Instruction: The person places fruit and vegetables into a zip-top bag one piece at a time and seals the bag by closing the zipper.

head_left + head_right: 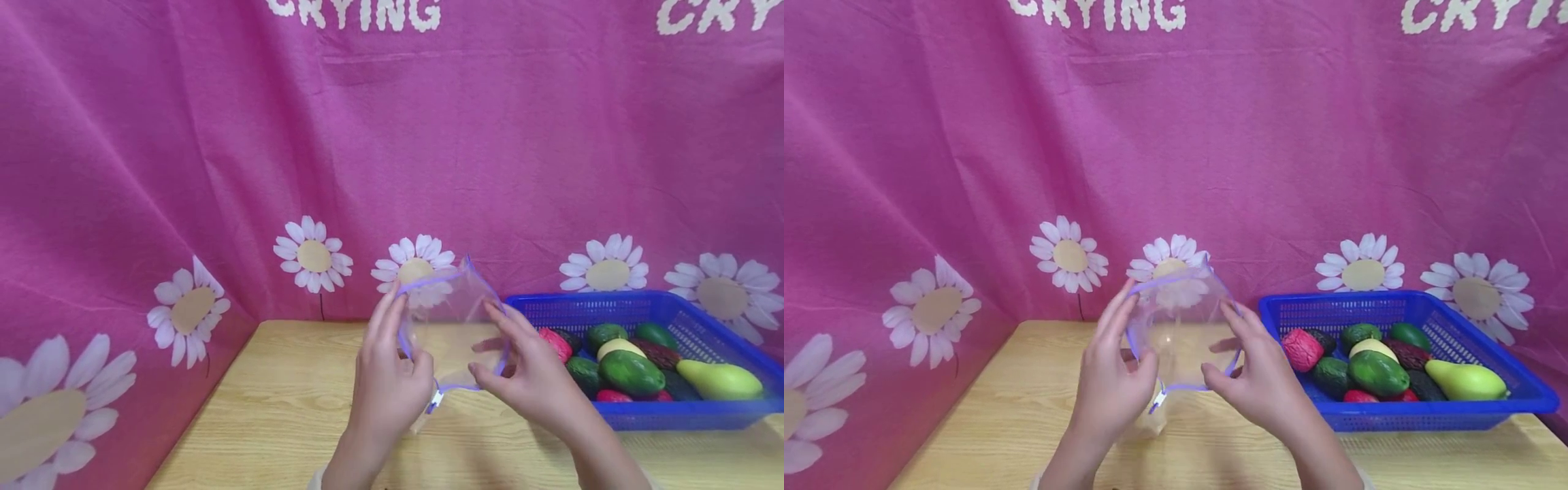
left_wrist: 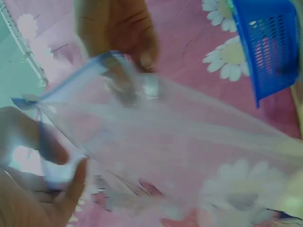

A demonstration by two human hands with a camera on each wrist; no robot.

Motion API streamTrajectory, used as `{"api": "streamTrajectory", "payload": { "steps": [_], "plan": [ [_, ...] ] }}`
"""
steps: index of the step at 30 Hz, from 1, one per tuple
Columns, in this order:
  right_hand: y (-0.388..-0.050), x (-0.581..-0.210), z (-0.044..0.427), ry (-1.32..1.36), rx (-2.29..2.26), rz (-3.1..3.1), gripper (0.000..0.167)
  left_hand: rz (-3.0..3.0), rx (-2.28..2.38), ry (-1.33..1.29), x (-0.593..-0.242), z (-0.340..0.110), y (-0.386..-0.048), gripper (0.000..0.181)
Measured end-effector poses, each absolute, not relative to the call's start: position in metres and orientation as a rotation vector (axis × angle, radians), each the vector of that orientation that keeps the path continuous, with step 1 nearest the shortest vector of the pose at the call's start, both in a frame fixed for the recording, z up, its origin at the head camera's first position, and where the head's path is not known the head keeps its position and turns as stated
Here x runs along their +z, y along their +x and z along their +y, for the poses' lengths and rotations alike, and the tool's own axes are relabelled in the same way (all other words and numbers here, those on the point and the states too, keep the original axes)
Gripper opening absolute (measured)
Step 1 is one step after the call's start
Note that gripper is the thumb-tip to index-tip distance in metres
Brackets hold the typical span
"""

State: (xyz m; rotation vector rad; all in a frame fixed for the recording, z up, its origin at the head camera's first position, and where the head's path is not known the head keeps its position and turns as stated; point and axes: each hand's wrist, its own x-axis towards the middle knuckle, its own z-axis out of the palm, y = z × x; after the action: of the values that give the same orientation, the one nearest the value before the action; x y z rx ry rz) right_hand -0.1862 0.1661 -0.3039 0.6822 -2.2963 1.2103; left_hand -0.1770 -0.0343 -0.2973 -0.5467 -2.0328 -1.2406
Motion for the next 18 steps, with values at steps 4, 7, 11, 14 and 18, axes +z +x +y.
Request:
{"api": "streamTrajectory", "payload": {
  "steps": [4,7,11,14,18],
  "plan": [
    [-0.177,-0.295,0.166,0.722,1.198,-2.094,0.081,-1.902,-1.266,-0.612,-0.289,-0.038,-0.170,0.072],
    [-0.173,-0.292,0.167,0.732,1.195,-2.130,0.084,-2.009,-1.211,-0.563,-0.287,-0.038,-0.169,0.071],
    [-0.170,-0.293,0.168,0.726,1.273,-2.186,0.092,-2.097,-1.216,-0.525,-0.289,-0.037,-0.167,0.072],
    [-0.169,-0.293,0.167,0.727,1.320,-2.159,0.096,-2.051,-1.265,-0.563,-0.287,-0.039,-0.162,0.077],
    [-0.169,-0.294,0.163,0.781,1.297,-2.167,0.099,-2.095,-1.167,-0.554,-0.284,-0.043,-0.160,0.079]
  ]
}}
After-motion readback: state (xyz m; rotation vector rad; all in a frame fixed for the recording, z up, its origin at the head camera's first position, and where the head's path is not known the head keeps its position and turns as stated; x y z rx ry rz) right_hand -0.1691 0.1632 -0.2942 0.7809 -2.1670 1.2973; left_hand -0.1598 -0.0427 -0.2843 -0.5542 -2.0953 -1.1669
